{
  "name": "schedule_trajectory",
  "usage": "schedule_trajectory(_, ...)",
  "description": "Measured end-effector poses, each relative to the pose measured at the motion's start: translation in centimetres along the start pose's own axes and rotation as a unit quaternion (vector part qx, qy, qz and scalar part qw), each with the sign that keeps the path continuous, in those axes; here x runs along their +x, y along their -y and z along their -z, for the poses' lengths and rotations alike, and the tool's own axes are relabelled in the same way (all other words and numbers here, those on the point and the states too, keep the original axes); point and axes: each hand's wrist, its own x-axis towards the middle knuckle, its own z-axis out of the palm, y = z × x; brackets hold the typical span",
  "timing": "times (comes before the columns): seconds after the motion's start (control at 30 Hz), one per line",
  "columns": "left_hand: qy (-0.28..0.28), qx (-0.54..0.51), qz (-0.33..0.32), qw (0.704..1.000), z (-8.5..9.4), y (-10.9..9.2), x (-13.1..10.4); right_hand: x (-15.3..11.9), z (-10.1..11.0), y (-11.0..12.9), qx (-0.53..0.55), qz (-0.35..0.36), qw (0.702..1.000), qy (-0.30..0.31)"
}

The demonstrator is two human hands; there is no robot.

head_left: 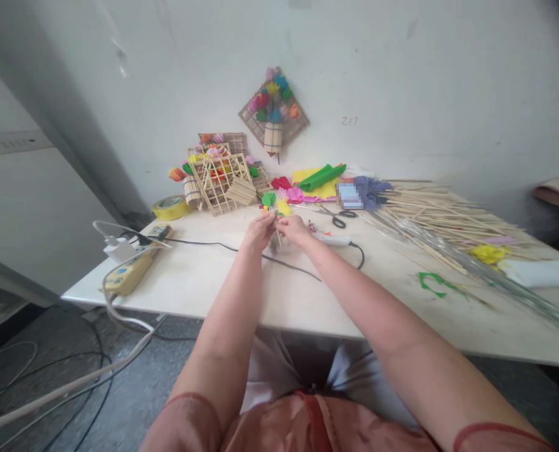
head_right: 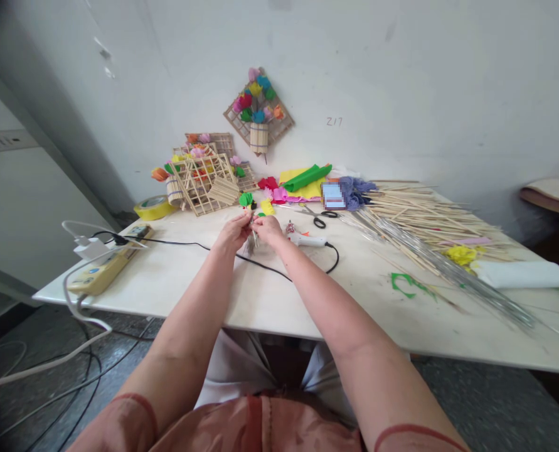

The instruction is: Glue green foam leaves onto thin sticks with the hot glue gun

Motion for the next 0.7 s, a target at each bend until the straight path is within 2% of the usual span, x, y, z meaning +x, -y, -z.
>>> schedule_trajectory(0.13, 0.025, 0.024, 0.002, 0.999, 0.3, -0.3, 0.0, 0.0, 0.3, 0.0, 0.007, 0.023, 1.0, 0.02)
schedule_trajectory(0.23, 0.043, 0.059, -0.029, 0.997, 0.3, -0.7, -0.2, -0.2, 0.8, 0.9, -0.001, 0.033, 0.999, 0.037)
schedule_trajectory(0.3, 0.015, 0.069, -0.061, 0.996, 0.2, -1.0, -0.4, -0.2, 1.3, 1.7, 0.008, 0.025, 0.998, 0.061)
schedule_trajectory(0.37, -0.039, 0.057, -0.089, 0.994, 0.1, -1.5, -0.6, 0.0, 1.9, 2.2, 0.027, 0.004, 0.996, 0.081)
schedule_trajectory(0.43, -0.08, 0.037, -0.1, 0.991, 0.0, -1.9, -0.7, 0.4, 2.3, 2.2, 0.029, -0.031, 0.997, 0.064)
schedule_trajectory(0.53, -0.14, 0.014, -0.112, 0.984, 0.0, -2.4, -0.8, 0.8, 2.5, 1.2, -0.012, -0.114, 0.993, -0.002)
schedule_trajectory(0.6, -0.163, 0.013, -0.113, 0.98, 0.2, -2.6, -0.7, 0.9, 2.2, 0.2, -0.049, -0.155, 0.987, -0.006)
schedule_trajectory(0.7, -0.172, 0.018, -0.118, 0.978, 0.4, -2.6, -0.5, 0.9, 1.3, -1.1, -0.1, -0.155, 0.983, -0.002)
